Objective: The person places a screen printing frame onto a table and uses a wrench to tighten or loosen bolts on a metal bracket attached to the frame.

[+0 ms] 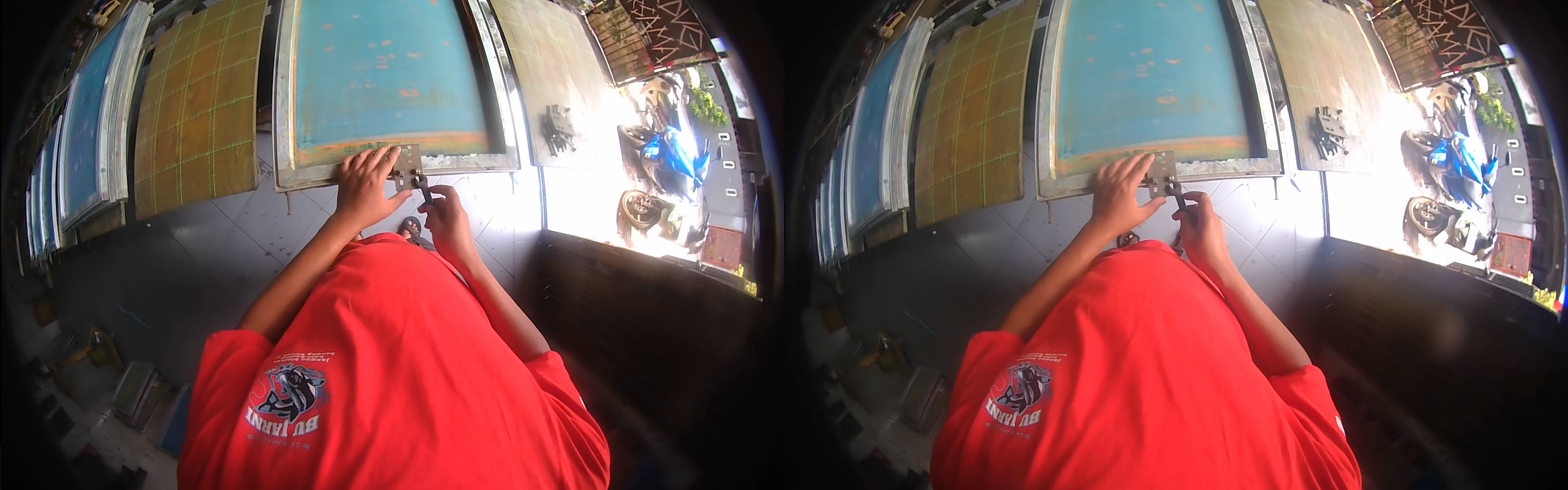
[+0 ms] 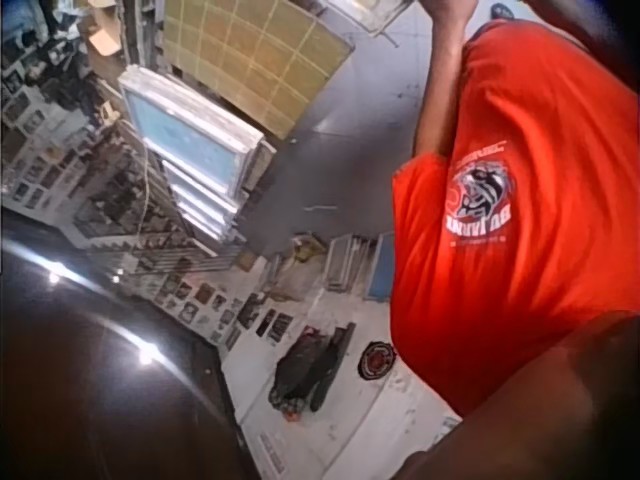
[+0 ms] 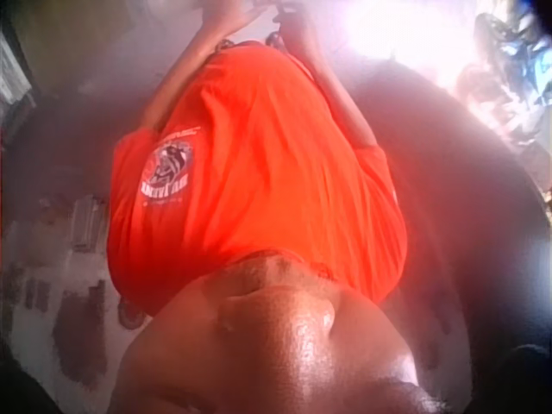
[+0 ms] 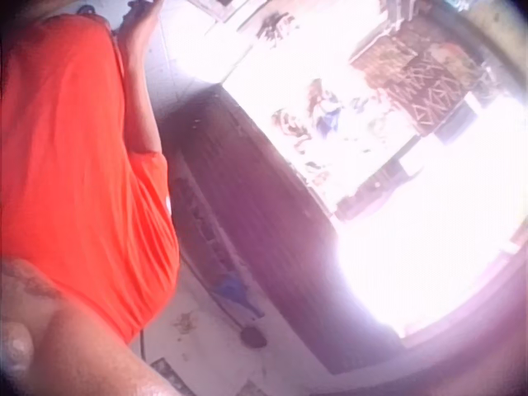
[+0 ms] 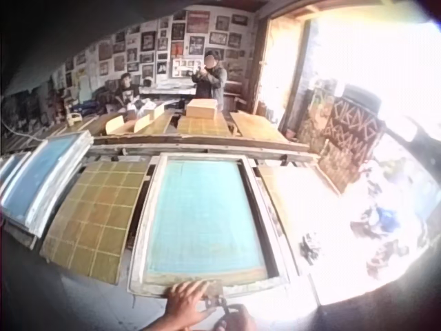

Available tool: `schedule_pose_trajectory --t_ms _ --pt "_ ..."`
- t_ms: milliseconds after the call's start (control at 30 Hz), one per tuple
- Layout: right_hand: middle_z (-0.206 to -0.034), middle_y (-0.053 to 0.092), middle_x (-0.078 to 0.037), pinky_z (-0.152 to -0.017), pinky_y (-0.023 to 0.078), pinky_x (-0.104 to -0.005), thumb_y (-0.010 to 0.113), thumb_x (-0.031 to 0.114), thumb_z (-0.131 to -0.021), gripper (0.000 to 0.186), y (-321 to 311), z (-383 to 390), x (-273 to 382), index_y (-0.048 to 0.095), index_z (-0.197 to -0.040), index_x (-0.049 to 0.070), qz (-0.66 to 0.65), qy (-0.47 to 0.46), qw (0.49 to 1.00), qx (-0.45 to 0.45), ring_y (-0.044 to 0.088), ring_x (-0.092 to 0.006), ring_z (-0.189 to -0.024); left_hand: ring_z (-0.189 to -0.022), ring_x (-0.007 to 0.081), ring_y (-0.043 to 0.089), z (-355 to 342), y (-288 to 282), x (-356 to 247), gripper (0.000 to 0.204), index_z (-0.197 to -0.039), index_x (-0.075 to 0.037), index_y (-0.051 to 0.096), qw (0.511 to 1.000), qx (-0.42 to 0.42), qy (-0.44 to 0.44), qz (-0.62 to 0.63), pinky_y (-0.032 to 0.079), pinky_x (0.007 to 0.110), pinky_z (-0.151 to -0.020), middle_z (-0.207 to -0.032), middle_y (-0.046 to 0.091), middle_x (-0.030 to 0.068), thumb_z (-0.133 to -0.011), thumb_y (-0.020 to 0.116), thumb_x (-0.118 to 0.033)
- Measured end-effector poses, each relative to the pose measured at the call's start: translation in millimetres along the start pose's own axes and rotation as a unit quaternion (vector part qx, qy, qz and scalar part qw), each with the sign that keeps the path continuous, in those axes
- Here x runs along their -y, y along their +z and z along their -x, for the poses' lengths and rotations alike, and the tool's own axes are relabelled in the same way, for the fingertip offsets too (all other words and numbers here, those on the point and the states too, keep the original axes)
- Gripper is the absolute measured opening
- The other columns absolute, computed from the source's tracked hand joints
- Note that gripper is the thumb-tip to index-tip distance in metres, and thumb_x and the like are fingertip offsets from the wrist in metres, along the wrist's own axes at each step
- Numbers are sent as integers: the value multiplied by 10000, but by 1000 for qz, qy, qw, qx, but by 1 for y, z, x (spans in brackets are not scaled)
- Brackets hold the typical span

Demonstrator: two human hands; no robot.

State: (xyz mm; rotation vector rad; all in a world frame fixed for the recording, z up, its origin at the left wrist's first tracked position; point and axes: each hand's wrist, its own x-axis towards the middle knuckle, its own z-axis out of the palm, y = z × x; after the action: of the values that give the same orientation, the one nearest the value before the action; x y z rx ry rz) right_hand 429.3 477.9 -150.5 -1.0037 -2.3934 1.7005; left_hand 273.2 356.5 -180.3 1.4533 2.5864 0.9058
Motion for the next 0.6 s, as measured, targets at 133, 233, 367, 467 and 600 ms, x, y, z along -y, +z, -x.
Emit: schedule_pose_trajectory --t_ms 133,233,367,467,600 --pt "-930 682 -141 -622 505 -327 555 35 -905 341 13 -6 -9 432 -1223 14 -105 21 994 -23 634 -202 -676 -1196 277 506 -1 -1 -1 778 -1370 -127 488 1000 -16 11 -7 329 459 -1019 -1320 548 84 -710 778 -420" --pt "-933 674 -141 -634 505 -326 576 26 -894 312 19 -7 -1 505 -1197 6 -132 19 989 -68 639 -193 -701 -1202 274 506 -2 -2 -1 782 -1371 -126 490 1000 -6 11 -12 327 455 -1019 -1326 550 86 -710 779 -428" --pt "-941 676 -104 -574 478 -282 603 38 -905 211 5 -15 0 626 -1108 -12 -3 -38 995 -91 597 -134 -635 -1215 275 503 0 -2 2 783 -1378 -127 489 1000 -4 13 -16 325 455 -1019 -1345 543 83 -717 775 -434" --pt "-938 689 -139 -641 512 -352 662 64 -822 196 -32 -38 13 705 -1012 42 116 -159 980 -31 654 -248 -681 -1222 277 501 1 0 4 784 -1385 -130 484 1000 -1 9 -24 324 455 -1018 -1358 538 81 -720 775 -428" --pt "-807 682 -91 -697 496 -374 710 154 -775 149 -77 -105 65 724 -904 81 373 -267 867 193 665 -260 -772 -1232 274 497 0 2 2 778 -1385 -131 483 1000 1 7 -22 323 455 -1018 -1361 535 80 -722 780 -407"
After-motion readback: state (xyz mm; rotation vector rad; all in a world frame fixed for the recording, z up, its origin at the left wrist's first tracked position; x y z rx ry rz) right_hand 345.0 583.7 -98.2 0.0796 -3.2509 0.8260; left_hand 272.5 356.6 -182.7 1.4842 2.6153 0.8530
